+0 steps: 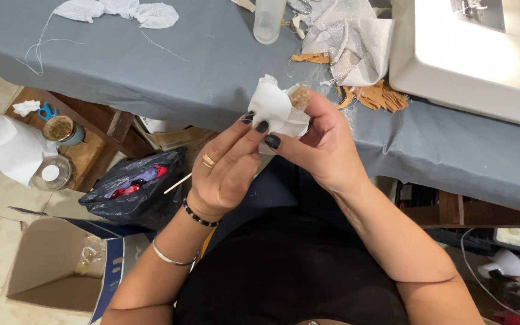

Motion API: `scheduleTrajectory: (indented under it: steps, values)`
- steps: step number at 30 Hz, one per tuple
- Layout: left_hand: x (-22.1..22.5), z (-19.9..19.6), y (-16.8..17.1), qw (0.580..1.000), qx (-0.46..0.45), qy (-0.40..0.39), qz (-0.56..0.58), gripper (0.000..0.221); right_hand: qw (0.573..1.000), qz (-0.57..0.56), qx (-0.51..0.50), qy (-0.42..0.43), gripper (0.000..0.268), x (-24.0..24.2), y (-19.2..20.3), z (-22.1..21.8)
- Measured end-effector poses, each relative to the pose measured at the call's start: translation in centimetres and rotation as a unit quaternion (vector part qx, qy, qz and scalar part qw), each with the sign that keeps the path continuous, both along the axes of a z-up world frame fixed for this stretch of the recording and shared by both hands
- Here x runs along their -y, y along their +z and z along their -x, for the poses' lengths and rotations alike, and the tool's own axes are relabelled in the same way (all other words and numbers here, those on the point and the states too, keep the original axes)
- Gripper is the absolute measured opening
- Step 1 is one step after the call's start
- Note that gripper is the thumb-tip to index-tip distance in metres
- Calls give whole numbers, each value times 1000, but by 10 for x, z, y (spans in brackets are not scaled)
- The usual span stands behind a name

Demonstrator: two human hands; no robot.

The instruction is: A person is assembling a white fabric flower by folding petals around a center and using glue to secure them.

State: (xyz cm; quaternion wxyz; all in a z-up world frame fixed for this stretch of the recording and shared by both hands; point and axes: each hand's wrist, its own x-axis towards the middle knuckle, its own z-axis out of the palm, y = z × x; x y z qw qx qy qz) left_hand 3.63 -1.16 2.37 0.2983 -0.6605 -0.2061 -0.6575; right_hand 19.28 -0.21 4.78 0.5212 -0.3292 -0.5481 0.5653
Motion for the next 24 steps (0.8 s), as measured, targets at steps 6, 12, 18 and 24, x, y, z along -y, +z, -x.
scheduleTrajectory:
  steps: [6, 12, 18, 24]
  values:
    - [9, 0, -1, 999, -16, -27, 37, 15, 1000, 2, 11, -4, 41, -6, -19, -8]
    - [19, 3, -5, 976, 9, -139, 169, 27, 1000, -16, 19, 8, 43, -7, -16, -16]
    - [22, 3, -30, 877, 210, -314, 296, 46, 998, -46, 35, 0, 46, -15, -30, -35]
    - [32, 2, -13, 755, 329, -309, 475, 48, 994, -85, 65, -8, 48, -14, -32, -43]
